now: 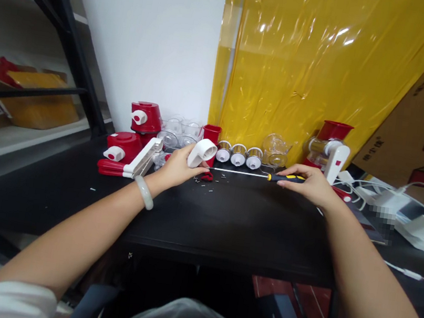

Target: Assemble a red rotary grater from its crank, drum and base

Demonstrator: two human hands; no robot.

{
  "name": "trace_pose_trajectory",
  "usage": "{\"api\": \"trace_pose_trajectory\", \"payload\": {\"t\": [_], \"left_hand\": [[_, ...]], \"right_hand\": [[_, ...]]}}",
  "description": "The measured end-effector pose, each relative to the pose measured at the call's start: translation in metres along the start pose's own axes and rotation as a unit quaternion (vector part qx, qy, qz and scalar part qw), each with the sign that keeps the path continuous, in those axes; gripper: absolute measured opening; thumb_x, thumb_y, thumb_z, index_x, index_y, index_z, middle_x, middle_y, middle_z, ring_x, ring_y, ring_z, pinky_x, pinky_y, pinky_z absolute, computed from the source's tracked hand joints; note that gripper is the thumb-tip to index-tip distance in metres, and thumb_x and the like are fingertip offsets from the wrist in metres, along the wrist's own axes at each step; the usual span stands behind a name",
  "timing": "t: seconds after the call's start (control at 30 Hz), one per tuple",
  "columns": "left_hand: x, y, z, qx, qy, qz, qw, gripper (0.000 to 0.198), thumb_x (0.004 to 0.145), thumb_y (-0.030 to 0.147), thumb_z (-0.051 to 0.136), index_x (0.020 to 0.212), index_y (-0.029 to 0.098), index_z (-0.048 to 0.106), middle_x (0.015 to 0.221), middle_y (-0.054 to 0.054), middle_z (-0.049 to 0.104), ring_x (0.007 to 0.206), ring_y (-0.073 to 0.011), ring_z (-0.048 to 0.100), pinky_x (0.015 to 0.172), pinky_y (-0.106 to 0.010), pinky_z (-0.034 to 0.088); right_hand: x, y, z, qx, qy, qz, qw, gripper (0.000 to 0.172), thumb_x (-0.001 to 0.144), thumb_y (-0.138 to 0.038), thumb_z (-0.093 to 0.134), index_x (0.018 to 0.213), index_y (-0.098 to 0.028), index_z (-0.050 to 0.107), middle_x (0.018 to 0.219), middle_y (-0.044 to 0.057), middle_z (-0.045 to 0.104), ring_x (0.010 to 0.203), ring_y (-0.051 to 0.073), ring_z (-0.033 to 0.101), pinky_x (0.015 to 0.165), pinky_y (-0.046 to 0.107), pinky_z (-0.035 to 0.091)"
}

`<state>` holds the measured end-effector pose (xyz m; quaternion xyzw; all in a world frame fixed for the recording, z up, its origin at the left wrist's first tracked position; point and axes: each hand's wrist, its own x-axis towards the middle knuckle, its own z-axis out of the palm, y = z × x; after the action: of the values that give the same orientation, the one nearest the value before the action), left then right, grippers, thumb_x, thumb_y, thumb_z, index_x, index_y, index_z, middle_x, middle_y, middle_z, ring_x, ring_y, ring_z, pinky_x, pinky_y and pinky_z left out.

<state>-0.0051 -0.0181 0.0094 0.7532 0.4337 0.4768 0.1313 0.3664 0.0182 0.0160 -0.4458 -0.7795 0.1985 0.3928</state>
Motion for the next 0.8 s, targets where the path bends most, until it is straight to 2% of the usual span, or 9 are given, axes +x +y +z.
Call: {"api": "trace_pose_trajectory", "payload": {"t": [0.5, 0.63, 0.73, 0.8], "left_hand": [[0.000, -0.005, 0.001, -0.004, -0.012, 0.000, 1.000, 0.036, 0.074, 0.029, 0.078, 0.102, 0.017, 0.059, 0.088, -0.006, 0.074, 0.085, -0.0230, 0.071, 0.079, -0.038, 0.056], [0.000, -0.004, -0.001, -0.017, -0.029, -0.023, 0.999, 0.050, 0.066, 0.034, 0.085, 0.105, 0.017, 0.059, 0.088, -0.005, 0.074, 0.081, -0.0230, 0.071, 0.076, -0.038, 0.057], [0.002, -0.005, -0.003, 0.041, 0.001, -0.030, 0.999, 0.052, 0.063, 0.040, 0.086, 0.101, 0.017, 0.060, 0.088, -0.006, 0.072, 0.081, -0.0250, 0.069, 0.075, -0.041, 0.057], [0.003, -0.007, -0.004, 0.065, 0.036, -0.031, 0.997, 0.046, 0.069, 0.041, 0.081, 0.101, 0.016, 0.059, 0.089, -0.007, 0.070, 0.082, -0.0249, 0.068, 0.076, -0.041, 0.056]], "right_hand": [[-0.001, -0.001, 0.002, -0.017, 0.001, -0.002, 1.000, 0.042, 0.061, -0.056, 0.082, 0.088, -0.024, 0.077, 0.094, 0.007, 0.076, 0.088, 0.028, 0.070, 0.082, 0.042, 0.054], [-0.002, -0.001, -0.002, -0.014, 0.009, 0.006, 1.000, 0.042, 0.061, -0.055, 0.083, 0.088, -0.024, 0.077, 0.094, 0.007, 0.076, 0.087, 0.027, 0.071, 0.081, 0.041, 0.054], [-0.002, 0.003, -0.011, -0.007, 0.048, 0.005, 0.999, 0.042, 0.061, -0.054, 0.083, 0.087, -0.023, 0.076, 0.093, 0.008, 0.075, 0.088, 0.028, 0.070, 0.082, 0.042, 0.055], [-0.002, 0.005, -0.015, 0.008, 0.082, 0.005, 0.997, 0.041, 0.061, -0.054, 0.083, 0.087, -0.023, 0.076, 0.092, 0.008, 0.075, 0.087, 0.028, 0.070, 0.080, 0.043, 0.055]]}}
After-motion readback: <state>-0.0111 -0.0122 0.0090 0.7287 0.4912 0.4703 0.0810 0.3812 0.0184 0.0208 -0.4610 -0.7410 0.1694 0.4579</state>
